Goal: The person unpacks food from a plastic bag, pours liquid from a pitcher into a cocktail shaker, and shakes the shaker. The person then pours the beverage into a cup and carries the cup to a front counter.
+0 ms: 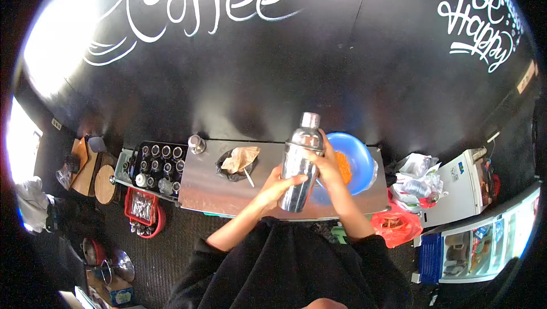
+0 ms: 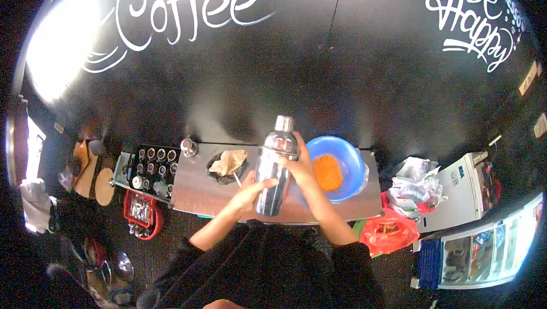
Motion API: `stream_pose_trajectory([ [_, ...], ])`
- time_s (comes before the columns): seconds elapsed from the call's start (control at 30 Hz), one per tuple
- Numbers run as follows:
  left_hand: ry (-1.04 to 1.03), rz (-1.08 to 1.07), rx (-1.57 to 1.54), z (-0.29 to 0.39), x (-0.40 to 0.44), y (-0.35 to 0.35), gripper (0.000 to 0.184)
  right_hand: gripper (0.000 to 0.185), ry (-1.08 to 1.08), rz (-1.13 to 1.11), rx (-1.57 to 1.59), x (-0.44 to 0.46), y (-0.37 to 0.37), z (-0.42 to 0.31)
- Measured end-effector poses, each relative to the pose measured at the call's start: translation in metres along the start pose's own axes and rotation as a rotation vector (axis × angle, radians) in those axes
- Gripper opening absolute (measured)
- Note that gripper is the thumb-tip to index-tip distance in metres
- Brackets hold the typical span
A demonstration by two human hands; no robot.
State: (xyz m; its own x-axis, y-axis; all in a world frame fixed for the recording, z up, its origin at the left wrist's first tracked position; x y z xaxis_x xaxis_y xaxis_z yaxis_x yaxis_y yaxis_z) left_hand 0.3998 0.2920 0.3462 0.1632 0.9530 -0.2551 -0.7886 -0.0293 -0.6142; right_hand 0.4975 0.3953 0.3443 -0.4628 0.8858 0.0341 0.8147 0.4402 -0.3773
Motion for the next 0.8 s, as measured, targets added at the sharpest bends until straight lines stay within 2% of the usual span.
stream_pose_trajectory([
  [0.07,-0.367,0.147,0.345,0.002,0.007,0.008,0.060,0.086,-0.001,-0.047,0.079,-0.006,-0.009,0.001],
  [0.1,-0.360,0.150,0.333,0.000,0.009,0.010,0.075,0.088,0.076,-0.044,-0.034,-0.007,-0.011,0.001],
  [0.17,-0.435,0.164,0.381,-0.009,0.016,0.026,0.081,0.092,0.219,0.002,-0.240,-0.014,-0.014,0.010],
  [0.2,-0.507,0.180,0.432,-0.007,0.016,0.031,0.086,0.092,0.221,0.003,-0.235,-0.015,-0.020,0.012],
  [0.23,-0.439,0.220,0.523,-0.009,0.016,0.039,0.100,0.093,0.247,0.013,-0.148,-0.016,-0.025,0.011],
  [0.27,-0.439,0.220,0.524,-0.009,0.014,0.045,0.100,0.095,0.272,0.023,-0.061,-0.017,-0.027,0.011],
  [0.33,-0.501,0.146,0.750,0.006,0.000,0.035,0.108,0.091,0.325,-0.013,-0.122,-0.006,-0.016,0.020],
  [0.37,-0.372,-0.011,0.497,0.011,-0.004,0.029,0.123,0.082,0.199,0.045,0.077,0.003,-0.009,0.025],
  [0.4,-0.481,-0.097,0.415,0.008,-0.003,0.035,0.113,0.072,0.069,0.104,0.275,0.014,-0.001,0.031],
  [0.43,-0.520,0.010,0.381,0.013,-0.009,0.041,0.103,0.051,0.064,0.038,0.519,0.038,0.014,0.046],
  [0.47,-0.557,0.118,0.346,0.020,-0.014,0.045,0.093,0.040,-0.090,0.099,0.622,0.059,0.026,0.046],
  [0.5,-0.601,0.273,0.387,0.027,-0.019,0.046,0.065,0.041,-0.053,0.201,0.609,0.065,0.028,0.046],
  [0.53,-0.609,0.273,0.384,0.026,-0.019,0.055,0.065,0.042,-0.009,0.293,0.592,0.072,0.027,0.044],
  [0.57,-0.605,0.332,0.224,0.023,-0.019,0.078,0.057,0.044,-0.031,0.147,0.444,0.061,0.020,0.051],
  [0.6,-0.594,0.391,0.061,0.021,-0.018,0.100,0.049,0.046,-0.017,0.098,0.320,0.050,0.006,0.045],
  [0.67,-0.627,0.455,0.023,0.020,-0.020,0.130,0.042,0.046,-0.142,-0.017,0.426,0.064,0.018,0.055],
  [0.73,-0.636,0.523,-0.022,0.015,-0.036,0.138,0.037,0.043,-0.321,0.304,0.635,0.077,0.025,0.051],
  [0.77,-0.659,0.547,-0.032,0.018,-0.041,0.139,0.036,0.038,-0.208,0.263,0.617,0.073,0.017,0.054],
  [0.8,-0.690,0.569,-0.038,0.025,-0.043,0.139,0.036,0.034,-0.220,0.187,0.388,0.055,0.007,0.055],
])
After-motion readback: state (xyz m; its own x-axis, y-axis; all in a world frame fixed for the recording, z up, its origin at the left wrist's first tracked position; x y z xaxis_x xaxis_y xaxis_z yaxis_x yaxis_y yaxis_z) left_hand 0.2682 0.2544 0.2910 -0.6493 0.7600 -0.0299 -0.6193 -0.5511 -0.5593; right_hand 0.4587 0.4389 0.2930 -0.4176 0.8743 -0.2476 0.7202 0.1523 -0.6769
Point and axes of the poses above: each hand's wrist, its own x-axis towards the middle knuckle, its own y-axis out of the back of the hand, z = x × y, the point moved 4 cm from there along x, towards the middle knuckle
